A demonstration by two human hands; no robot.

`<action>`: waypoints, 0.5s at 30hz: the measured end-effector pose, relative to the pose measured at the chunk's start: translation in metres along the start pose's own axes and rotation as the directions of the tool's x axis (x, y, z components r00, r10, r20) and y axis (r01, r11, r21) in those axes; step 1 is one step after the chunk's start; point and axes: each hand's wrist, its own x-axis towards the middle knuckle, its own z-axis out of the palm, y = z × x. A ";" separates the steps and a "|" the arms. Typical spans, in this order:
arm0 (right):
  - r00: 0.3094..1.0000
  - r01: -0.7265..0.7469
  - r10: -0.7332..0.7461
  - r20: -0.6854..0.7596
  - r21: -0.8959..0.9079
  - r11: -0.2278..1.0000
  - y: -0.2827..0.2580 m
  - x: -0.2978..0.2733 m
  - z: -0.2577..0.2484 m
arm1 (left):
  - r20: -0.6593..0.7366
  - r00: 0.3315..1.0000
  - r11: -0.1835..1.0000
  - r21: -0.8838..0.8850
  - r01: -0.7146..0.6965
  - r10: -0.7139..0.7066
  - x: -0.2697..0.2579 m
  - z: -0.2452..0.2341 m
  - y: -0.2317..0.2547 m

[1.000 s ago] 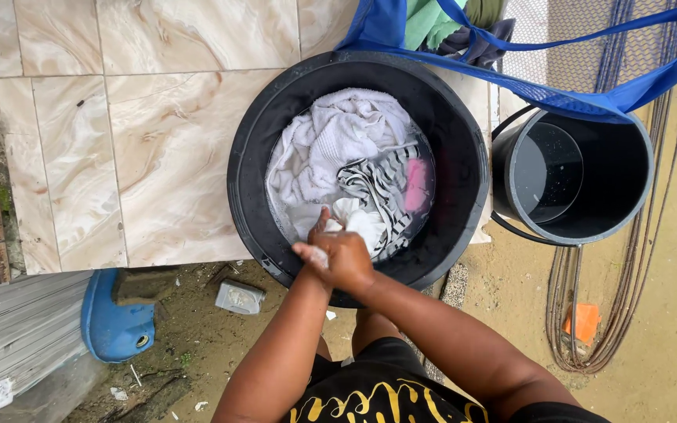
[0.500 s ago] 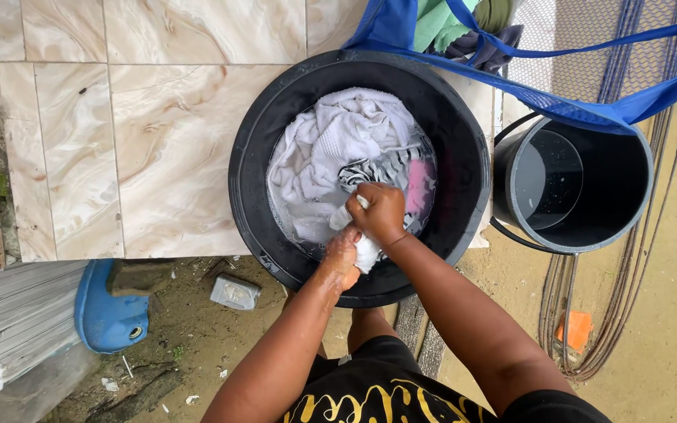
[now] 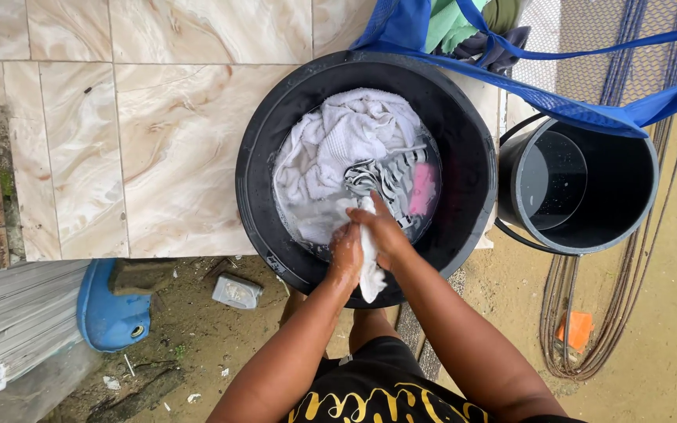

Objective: Hand washing and scrubbing clothes in a plastic basin with soap and water.

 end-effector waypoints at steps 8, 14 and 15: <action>0.944 0.296 -0.302 -0.135 -0.064 0.953 0.018 0.002 0.006 | -0.121 0.988 0.979 0.164 0.118 -0.099 -0.015 0.002 0.068; 0.785 0.536 -0.597 0.165 -0.665 0.520 -0.015 -0.075 0.038 | 0.000 0.985 0.962 -0.216 0.168 -0.172 0.016 -0.009 0.055; 0.751 0.562 -0.635 0.180 -0.679 0.472 -0.014 -0.069 0.038 | 0.023 0.987 0.955 -0.248 0.160 -0.159 0.022 -0.009 0.050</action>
